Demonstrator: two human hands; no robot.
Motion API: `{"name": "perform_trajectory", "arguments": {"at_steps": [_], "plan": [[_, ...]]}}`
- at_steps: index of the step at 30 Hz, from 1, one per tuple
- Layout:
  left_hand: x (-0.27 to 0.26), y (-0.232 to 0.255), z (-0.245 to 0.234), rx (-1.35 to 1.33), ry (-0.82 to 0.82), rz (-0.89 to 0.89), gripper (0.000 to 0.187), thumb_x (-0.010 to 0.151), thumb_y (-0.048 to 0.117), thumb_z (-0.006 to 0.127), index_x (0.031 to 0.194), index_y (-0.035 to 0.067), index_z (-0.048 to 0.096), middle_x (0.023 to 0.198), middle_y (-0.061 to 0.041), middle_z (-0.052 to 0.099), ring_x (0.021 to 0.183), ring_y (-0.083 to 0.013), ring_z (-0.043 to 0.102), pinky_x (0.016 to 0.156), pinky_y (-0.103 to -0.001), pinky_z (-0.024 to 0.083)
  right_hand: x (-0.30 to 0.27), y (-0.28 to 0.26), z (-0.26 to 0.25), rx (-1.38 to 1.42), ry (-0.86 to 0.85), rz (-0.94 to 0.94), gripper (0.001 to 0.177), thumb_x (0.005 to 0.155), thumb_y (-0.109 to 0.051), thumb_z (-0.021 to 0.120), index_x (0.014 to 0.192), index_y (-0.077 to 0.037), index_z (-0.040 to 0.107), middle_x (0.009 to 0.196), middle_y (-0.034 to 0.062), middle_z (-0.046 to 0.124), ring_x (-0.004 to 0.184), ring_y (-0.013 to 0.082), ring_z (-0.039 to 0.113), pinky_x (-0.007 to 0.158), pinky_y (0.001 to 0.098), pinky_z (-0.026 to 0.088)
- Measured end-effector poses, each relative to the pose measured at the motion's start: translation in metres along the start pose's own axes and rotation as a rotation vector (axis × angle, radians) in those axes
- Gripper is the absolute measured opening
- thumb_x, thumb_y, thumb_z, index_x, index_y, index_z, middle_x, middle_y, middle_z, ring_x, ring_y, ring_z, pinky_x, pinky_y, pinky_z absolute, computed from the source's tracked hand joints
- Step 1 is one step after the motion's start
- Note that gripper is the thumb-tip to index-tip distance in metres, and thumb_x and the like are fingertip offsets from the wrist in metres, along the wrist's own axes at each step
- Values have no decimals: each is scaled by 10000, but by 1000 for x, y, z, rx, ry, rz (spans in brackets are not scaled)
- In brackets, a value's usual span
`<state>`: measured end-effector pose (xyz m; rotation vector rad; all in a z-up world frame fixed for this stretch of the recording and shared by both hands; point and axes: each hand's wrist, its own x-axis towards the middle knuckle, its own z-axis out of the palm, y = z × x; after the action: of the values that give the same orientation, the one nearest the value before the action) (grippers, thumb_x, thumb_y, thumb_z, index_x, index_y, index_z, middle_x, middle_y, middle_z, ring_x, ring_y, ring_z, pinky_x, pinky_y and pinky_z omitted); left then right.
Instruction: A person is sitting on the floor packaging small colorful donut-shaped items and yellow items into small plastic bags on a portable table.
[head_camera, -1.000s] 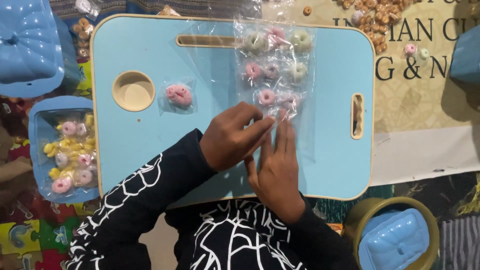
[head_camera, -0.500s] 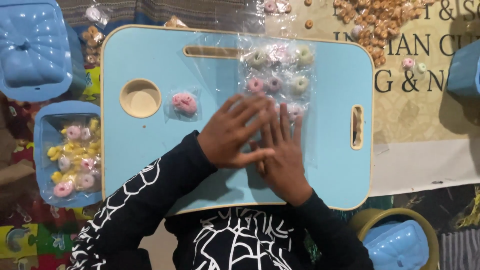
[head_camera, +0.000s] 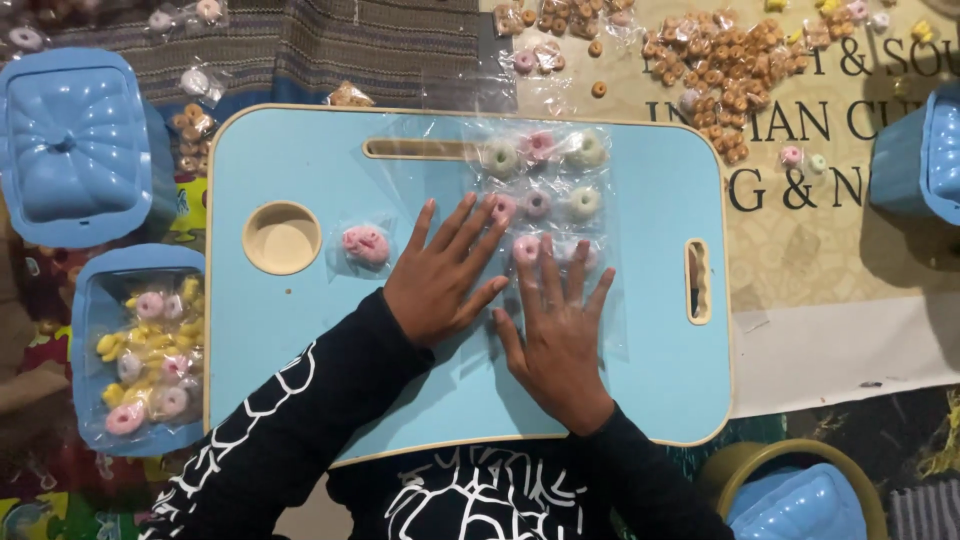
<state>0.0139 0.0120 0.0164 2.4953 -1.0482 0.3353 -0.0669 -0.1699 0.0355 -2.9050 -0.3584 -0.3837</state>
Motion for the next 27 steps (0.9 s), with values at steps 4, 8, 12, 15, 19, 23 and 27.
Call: {"name": "perform_trajectory", "arguments": {"at_steps": [4, 8, 12, 15, 19, 23, 27], "plan": [[-3, -4, 9, 13, -33, -4, 661, 1091, 516, 367, 1596, 91, 382, 1637, -207, 359, 1536, -393, 307, 1213, -652, 163, -4, -1, 1, -5, -25, 9, 615, 1073, -491, 428, 1607, -190, 387, 1689, 220, 239, 1542, 526, 43, 1127, 812, 25], [-4, -6, 14, 13, -40, -13, 664, 1092, 519, 354, 1606, 99, 363, 1647, -202, 348, 1548, -383, 287, 1222, -647, 131, -5, -2, -2, 23, -47, 22, 623, 1072, -510, 432, 1611, -202, 381, 1707, 211, 171, 1537, 512, -23, 1128, 802, -10], [-5, -5, 17, 8, -48, -32, 658, 1097, 516, 335, 1622, 118, 330, 1665, -187, 320, 1560, -366, 263, 1233, -641, 96, -7, -2, -3, 33, -105, 39, 664, 1051, -524, 434, 1630, -218, 323, 1722, 226, 46, 1539, 511, -94, 1133, 785, -46], [-5, -4, 16, 5, -44, -37, 658, 1097, 518, 333, 1619, 119, 334, 1661, -181, 327, 1559, -358, 268, 1235, -638, 95, -11, 0, 0, 52, -121, 36, 702, 1051, -520, 429, 1650, -194, 264, 1725, 221, 29, 1542, 505, -101, 1134, 778, -58], [-6, -6, 18, 16, -36, -29, 662, 1095, 528, 324, 1616, 120, 337, 1662, -180, 324, 1558, -354, 272, 1238, -638, 95, -9, -3, -1, 33, -141, 32, 736, 1060, -540, 403, 1656, -143, 233, 1728, 207, 56, 1547, 487, -93, 1137, 773, -63], [-6, -6, 19, 10, -34, -38, 655, 1094, 523, 331, 1611, 120, 350, 1665, -173, 320, 1561, -347, 267, 1239, -638, 95, -8, -3, -4, 25, -158, 27, 725, 1060, -553, 385, 1654, -159, 249, 1709, 248, 88, 1526, 543, -87, 1118, 797, -65], [-7, -6, 22, 23, -28, -39, 661, 1095, 532, 332, 1618, 127, 341, 1667, -165, 321, 1561, -342, 271, 1240, -634, 94, -12, -2, 1, -9, -171, 16, 706, 1056, -579, 370, 1643, -197, 283, 1697, 267, 114, 1514, 567, -87, 1106, 818, -63]]}}
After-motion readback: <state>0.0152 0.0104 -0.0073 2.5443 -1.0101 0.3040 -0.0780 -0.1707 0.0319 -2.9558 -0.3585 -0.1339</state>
